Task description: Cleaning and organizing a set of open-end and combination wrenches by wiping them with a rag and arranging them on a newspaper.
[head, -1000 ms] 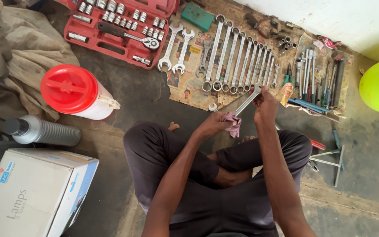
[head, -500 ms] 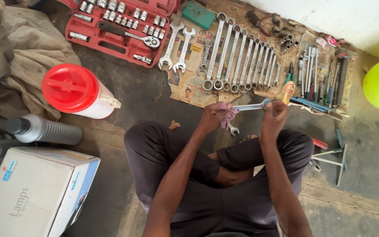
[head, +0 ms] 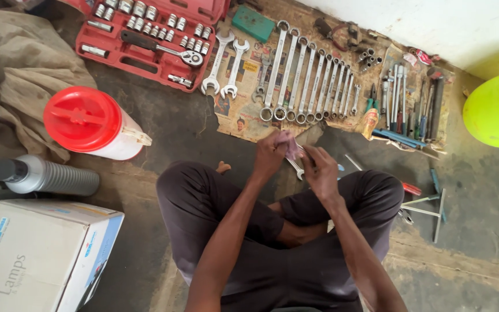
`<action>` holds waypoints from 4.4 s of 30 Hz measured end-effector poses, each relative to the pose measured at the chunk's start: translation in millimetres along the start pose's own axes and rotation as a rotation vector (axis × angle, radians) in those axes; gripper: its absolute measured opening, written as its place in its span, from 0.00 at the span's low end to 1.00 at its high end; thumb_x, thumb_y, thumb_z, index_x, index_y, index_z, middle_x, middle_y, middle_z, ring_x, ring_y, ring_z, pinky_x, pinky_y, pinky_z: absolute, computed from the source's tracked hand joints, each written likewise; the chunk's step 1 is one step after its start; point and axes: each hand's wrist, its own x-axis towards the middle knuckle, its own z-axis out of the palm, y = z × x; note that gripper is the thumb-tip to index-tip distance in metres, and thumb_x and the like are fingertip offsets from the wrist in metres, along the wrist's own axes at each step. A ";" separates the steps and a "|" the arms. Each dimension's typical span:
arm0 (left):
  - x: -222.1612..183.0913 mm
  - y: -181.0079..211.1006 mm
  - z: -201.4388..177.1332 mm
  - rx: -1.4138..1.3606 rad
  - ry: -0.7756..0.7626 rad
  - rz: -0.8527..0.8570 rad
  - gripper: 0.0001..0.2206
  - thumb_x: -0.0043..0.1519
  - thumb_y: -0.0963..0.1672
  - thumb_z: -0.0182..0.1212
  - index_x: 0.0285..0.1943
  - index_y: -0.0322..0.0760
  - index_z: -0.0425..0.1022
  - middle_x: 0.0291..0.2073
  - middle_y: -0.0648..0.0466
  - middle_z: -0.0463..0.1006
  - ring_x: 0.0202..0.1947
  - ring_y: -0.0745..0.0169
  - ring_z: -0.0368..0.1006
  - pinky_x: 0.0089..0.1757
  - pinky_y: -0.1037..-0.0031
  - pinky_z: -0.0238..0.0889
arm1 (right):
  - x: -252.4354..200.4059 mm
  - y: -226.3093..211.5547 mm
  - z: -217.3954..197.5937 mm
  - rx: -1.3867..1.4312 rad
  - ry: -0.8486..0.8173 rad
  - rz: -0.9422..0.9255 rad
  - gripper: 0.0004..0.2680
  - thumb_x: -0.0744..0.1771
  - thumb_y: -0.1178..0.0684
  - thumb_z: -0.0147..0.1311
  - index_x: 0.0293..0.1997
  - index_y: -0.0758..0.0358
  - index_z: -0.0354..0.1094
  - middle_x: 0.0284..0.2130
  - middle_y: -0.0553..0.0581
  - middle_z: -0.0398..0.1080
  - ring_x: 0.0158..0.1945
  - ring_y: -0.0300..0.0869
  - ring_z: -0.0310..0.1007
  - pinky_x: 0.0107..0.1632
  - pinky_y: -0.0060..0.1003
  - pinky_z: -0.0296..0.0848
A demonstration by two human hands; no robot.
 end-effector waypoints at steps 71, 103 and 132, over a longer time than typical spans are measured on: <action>3.9 -14.0 -12.5 -0.677 -0.455 -0.315 0.15 0.63 0.41 0.70 0.56 0.30 0.73 0.41 0.54 0.81 0.39 0.69 0.79 0.39 0.78 0.75 | -35.8 46.5 46.4 1.372 -0.307 0.960 0.10 0.73 0.51 0.44 0.41 0.68 0.67 0.25 0.58 0.70 0.22 0.38 0.65 0.25 0.32 0.63; -3.9 -19.4 9.4 -0.659 -0.428 -0.380 0.27 0.67 0.48 0.58 0.75 0.37 0.60 0.60 0.47 0.75 0.58 0.58 0.72 0.55 0.65 0.69 | 0.1 -8.1 51.4 1.084 0.427 0.707 0.13 0.73 0.46 0.42 0.52 0.67 0.67 0.42 0.55 0.73 0.45 0.37 0.74 0.46 0.31 0.77; 7.6 -17.2 -12.5 -0.762 -0.438 -0.337 0.19 0.74 0.48 0.55 0.64 0.26 0.75 0.44 0.47 0.85 0.34 0.71 0.77 0.30 0.86 0.66 | -11.5 -0.1 12.9 1.788 -0.166 0.972 0.09 0.70 0.49 0.56 0.48 0.64 0.67 0.36 0.58 0.70 0.35 0.38 0.67 0.27 0.22 0.66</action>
